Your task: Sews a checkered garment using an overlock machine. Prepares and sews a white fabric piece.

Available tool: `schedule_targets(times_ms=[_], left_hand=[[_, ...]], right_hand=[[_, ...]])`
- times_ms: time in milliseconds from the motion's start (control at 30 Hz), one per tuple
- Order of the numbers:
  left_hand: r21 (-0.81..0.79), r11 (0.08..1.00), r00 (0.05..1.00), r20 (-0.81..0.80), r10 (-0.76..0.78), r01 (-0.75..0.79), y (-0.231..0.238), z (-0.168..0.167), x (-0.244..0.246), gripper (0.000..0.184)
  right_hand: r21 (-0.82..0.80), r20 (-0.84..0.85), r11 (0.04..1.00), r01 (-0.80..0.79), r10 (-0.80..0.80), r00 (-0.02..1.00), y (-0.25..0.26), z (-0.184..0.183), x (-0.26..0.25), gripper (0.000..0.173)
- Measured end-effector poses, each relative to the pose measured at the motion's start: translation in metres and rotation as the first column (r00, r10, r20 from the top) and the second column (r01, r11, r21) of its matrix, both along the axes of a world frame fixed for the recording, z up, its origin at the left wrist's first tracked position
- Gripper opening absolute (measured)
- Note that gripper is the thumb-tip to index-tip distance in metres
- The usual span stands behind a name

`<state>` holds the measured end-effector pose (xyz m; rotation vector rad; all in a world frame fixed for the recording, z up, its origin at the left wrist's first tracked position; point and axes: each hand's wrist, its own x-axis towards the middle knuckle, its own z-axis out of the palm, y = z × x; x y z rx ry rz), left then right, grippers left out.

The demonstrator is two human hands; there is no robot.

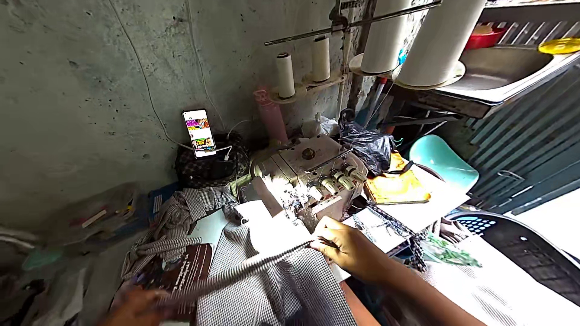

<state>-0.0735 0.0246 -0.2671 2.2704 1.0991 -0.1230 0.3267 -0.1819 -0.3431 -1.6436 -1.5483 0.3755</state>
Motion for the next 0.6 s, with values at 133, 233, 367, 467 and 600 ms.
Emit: schedule_targets(times_ms=[133,233,367,467,600], left_hand=[[0.625,0.758,0.982,0.129,0.137,-0.188,-0.005,-0.019,0.05,0.044],[0.703,0.711,0.883,0.341,-0.323,-0.012,-0.047,-0.06,0.148,0.042],[0.592,0.803,0.745,0.506,-0.435,0.067,-0.08,-0.084,0.212,0.027],[0.558,0.828,0.731,0.545,-0.411,0.049,-0.079,-0.08,0.218,0.023],[0.612,0.79,0.733,0.522,-0.436,0.035,-0.081,-0.08,0.219,0.025]], right_hand=[[-0.005,-0.044,1.0,0.017,-0.017,0.999,0.012,-0.017,-0.018,0.028],[0.102,-0.147,0.993,0.062,-0.047,0.988,0.015,-0.02,-0.03,0.032],[0.195,-0.176,0.974,0.117,-0.082,0.981,0.007,-0.014,-0.027,0.031],[0.223,-0.245,0.96,0.17,-0.113,0.963,0.003,-0.014,-0.021,0.028],[0.269,-0.313,0.945,0.184,-0.094,0.945,0.006,-0.02,-0.02,0.02]])
